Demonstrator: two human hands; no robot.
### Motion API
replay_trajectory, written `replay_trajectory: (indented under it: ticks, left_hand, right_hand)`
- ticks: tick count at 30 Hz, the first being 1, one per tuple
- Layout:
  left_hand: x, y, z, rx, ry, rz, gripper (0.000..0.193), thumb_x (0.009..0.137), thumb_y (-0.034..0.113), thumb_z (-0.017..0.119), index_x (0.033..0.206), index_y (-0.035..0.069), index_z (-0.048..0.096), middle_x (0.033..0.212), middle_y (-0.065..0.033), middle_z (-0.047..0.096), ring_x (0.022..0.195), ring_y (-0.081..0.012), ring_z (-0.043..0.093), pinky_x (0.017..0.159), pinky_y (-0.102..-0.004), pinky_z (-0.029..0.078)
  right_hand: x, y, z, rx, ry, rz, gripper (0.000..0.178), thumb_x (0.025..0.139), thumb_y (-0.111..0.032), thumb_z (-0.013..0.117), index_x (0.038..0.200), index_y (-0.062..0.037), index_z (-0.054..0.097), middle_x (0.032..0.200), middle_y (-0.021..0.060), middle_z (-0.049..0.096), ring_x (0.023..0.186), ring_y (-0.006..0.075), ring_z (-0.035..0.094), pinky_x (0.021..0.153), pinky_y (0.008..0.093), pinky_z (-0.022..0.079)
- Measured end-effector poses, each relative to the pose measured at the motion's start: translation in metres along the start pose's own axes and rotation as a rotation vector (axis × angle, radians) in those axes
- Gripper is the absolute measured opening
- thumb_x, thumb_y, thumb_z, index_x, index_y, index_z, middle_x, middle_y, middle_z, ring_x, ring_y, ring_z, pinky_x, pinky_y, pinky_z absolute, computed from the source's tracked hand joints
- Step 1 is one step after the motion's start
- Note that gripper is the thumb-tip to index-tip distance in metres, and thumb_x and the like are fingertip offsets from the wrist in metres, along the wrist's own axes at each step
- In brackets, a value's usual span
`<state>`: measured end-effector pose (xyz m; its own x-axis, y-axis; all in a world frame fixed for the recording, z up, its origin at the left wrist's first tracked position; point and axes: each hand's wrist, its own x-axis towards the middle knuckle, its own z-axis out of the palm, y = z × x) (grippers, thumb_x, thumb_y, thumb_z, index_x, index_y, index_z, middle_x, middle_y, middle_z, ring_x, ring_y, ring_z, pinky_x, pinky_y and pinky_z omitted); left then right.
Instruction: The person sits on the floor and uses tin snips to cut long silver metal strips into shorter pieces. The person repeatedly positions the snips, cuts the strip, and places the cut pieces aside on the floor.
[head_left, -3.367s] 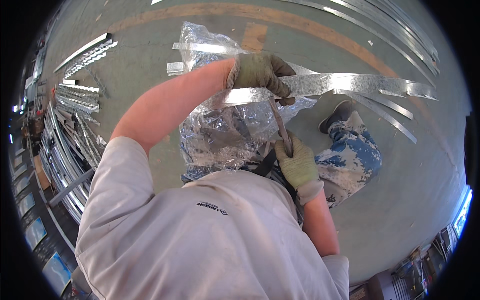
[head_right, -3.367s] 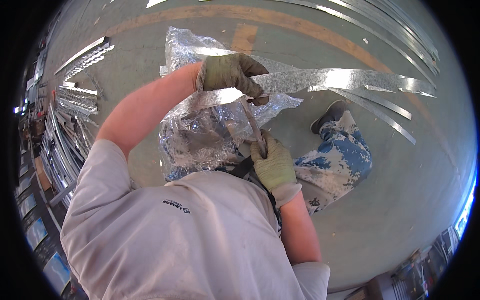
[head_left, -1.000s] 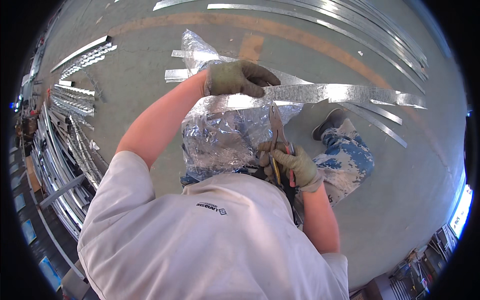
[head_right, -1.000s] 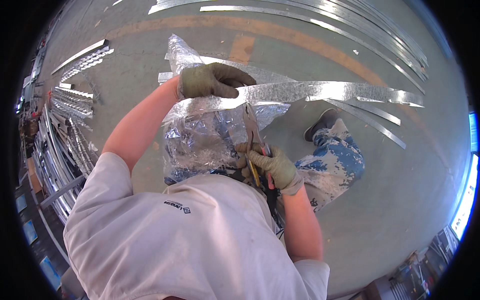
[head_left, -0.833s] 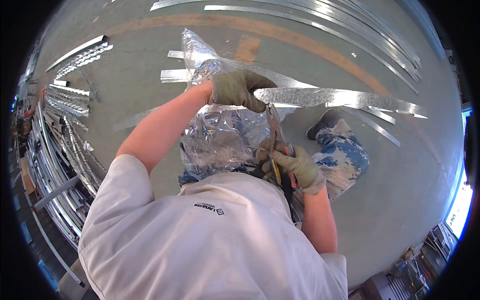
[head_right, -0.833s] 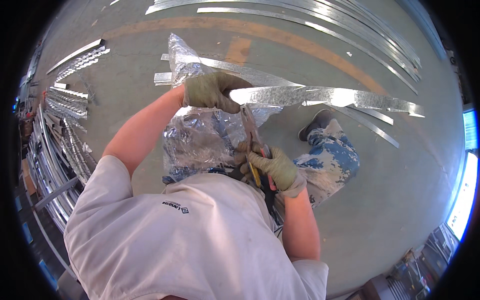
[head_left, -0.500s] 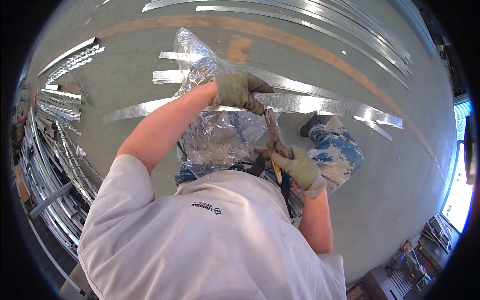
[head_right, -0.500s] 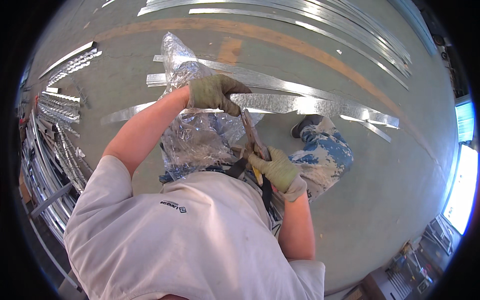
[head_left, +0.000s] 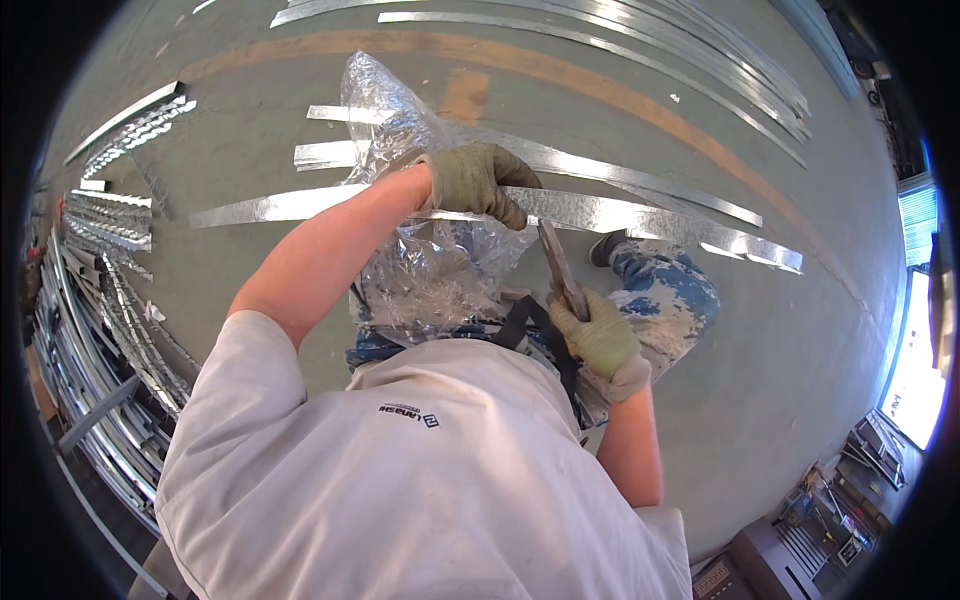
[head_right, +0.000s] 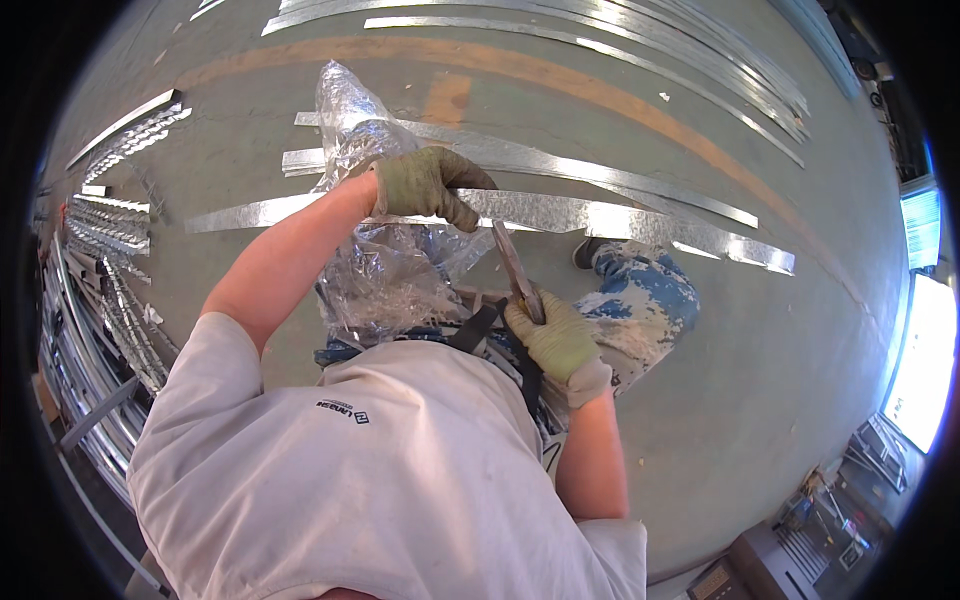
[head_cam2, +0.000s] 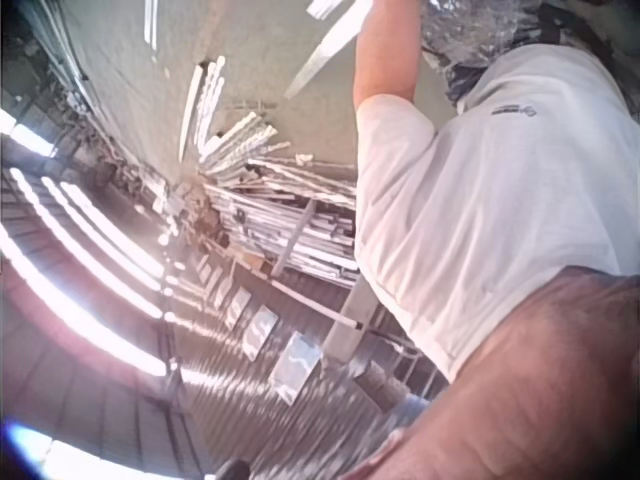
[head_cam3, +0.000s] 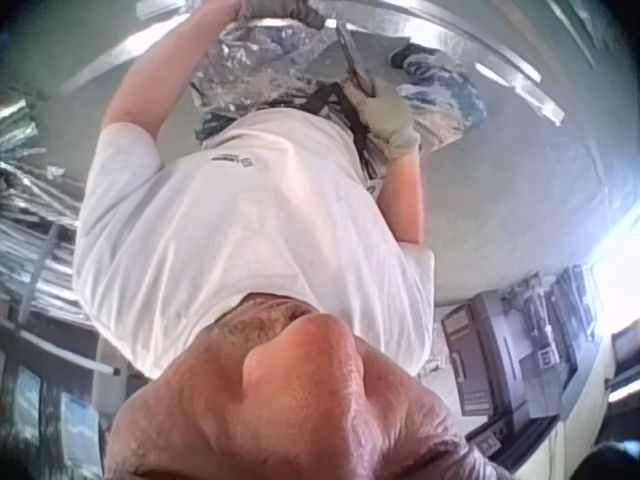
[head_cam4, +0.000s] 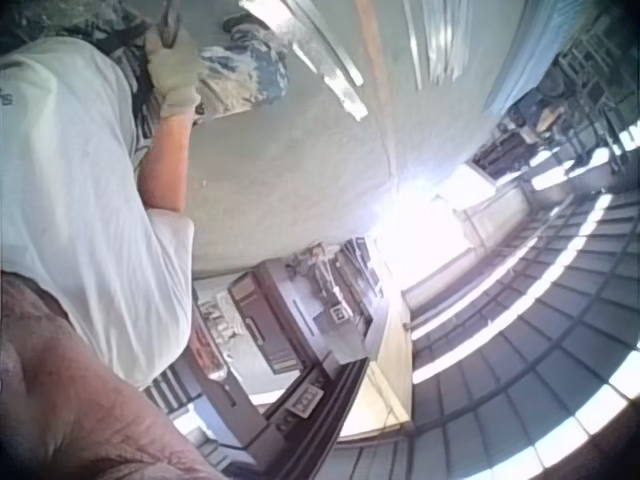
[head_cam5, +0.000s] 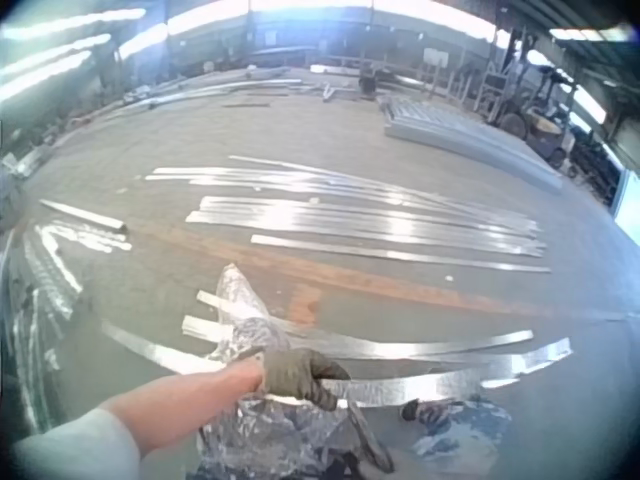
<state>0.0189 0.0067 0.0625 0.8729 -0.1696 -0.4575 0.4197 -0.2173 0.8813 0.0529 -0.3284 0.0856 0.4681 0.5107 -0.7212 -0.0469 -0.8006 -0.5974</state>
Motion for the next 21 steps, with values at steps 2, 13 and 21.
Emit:
replay_trajectory:
  ticks: [2, 13, 21]
  left_hand:
    - [0.001, 0.002, 0.0, -0.007, 0.024, 0.012, 0.066, 0.088, 0.012, 0.1, 0.149, 0.002, 0.075, 0.135, -0.0133, 0.083, 0.123, -0.0209, 0.078, 0.108, -0.0386, 0.062]
    - [0.01, -0.007, -0.008, -0.112, 0.187, 0.082, 0.071, 0.09, 0.017, 0.099, 0.152, -0.003, 0.07, 0.143, -0.0179, 0.08, 0.129, -0.0238, 0.076, 0.112, -0.0391, 0.062]
    - [0.005, -0.006, -0.013, -0.121, 0.25, 0.076, 0.068, 0.09, 0.018, 0.1, 0.15, 0.0, 0.073, 0.137, -0.0141, 0.083, 0.121, -0.0211, 0.078, 0.108, -0.0383, 0.062]
  right_hand:
    - [0.0, -0.006, 0.011, 0.004, 0.094, -0.035, 0.044, 0.109, -0.035, 0.077, 0.138, -0.0031, 0.073, 0.101, 0.0148, 0.078, 0.09, 0.0269, 0.071, 0.088, 0.0416, 0.059]
    - [0.027, -0.007, 0.044, 0.026, 0.331, -0.14, 0.04, 0.108, -0.034, 0.075, 0.134, -0.0038, 0.074, 0.101, 0.022, 0.079, 0.091, 0.0371, 0.076, 0.087, 0.0458, 0.06]
    - [0.031, -0.031, 0.04, 0.117, 0.282, -0.081, 0.033, 0.108, -0.033, 0.077, 0.124, -0.0036, 0.076, 0.09, 0.0152, 0.076, 0.081, 0.0242, 0.069, 0.081, 0.0429, 0.057]
